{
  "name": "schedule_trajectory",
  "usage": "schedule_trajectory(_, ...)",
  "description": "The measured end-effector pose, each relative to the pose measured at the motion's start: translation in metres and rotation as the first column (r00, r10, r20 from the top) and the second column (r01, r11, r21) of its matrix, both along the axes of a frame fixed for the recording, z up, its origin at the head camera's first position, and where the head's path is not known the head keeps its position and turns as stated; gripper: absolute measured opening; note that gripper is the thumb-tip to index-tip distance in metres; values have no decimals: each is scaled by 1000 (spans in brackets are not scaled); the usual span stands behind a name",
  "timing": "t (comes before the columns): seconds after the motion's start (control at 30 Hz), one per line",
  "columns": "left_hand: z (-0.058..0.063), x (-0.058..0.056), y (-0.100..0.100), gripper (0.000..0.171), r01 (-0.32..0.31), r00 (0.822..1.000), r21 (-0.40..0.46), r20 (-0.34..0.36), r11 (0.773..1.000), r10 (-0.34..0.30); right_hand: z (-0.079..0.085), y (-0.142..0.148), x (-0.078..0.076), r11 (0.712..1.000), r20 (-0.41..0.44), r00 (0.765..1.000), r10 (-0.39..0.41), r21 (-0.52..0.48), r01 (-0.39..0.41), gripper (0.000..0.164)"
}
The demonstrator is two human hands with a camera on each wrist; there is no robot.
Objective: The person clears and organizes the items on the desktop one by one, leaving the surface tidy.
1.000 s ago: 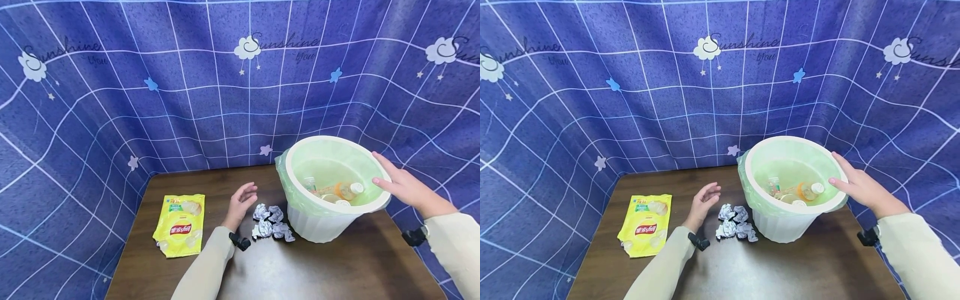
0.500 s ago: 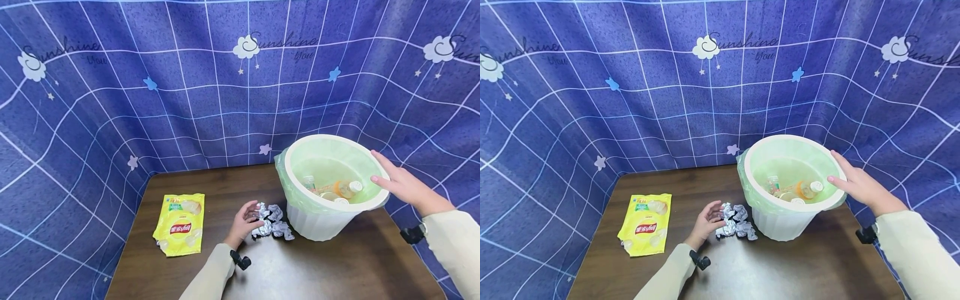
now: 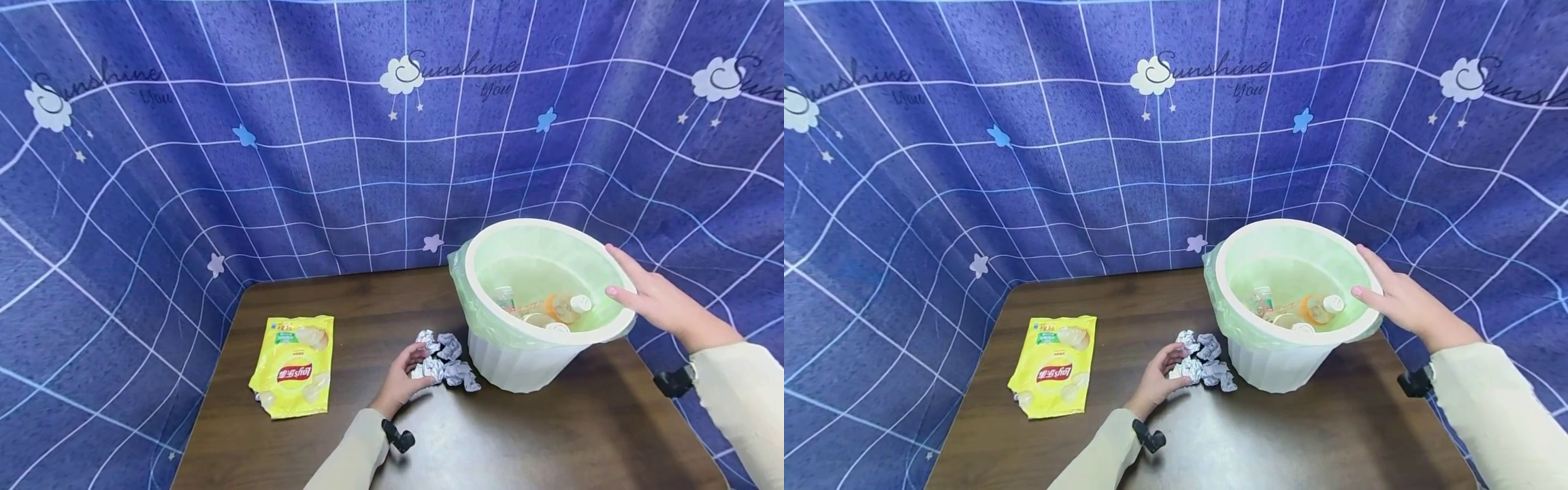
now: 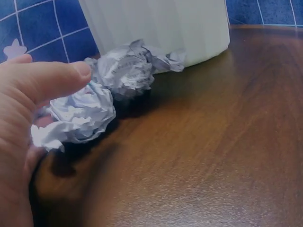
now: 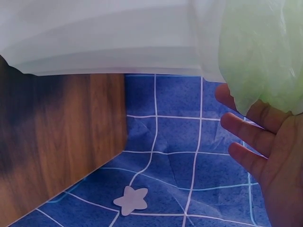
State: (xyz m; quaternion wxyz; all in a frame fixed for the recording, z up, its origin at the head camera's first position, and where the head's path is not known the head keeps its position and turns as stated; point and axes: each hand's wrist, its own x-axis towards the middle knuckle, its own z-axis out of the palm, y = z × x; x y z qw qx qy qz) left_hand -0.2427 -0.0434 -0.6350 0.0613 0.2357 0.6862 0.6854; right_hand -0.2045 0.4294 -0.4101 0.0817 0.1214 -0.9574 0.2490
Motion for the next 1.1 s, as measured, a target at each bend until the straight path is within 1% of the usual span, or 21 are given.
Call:
schedule_trajectory(0.13, -2, 3, 4, 74, -18, 998, -39, -54, 999, 16, 0, -1, 0, 1000, 4, 1000, -6, -2, 6, 78)
schedule_trajectory(0.33, -6, 6, 8, 72, -70, 991, -91, -117, 993, 59, 0, 1, 0, 1000, -11, 1000, 1, 7, -1, 78)
schedule_trajectory(0.5, -7, 6, 9, 69, -97, 988, -100, -127, 990, 84, 1, 1, 1, 1000, -12, 1000, -4, 16, 5, 78)
schedule_trajectory(0.67, -7, 4, 7, 67, -94, 989, -91, -124, 991, 82, 0, 2, 0, 1000, -17, 1000, 1, 21, -1, 79)
schedule_trajectory(0.83, -4, 2, 2, 67, -87, 985, -71, -153, 994, 75, -1, 3, 0, 1000, -26, 1000, 4, 31, -3, 79)
schedule_trajectory(0.9, -1, 1, 0, 67, -83, 986, -60, -151, 995, 73, -1, 3, -1, 1000, -21, 1000, 4, 30, -3, 79)
schedule_trajectory(1.1, 15, -6, -5, 69, -47, 993, -31, -113, 998, 43, -1, 3, -2, 1000, -6, 1000, 1, 24, -1, 79)
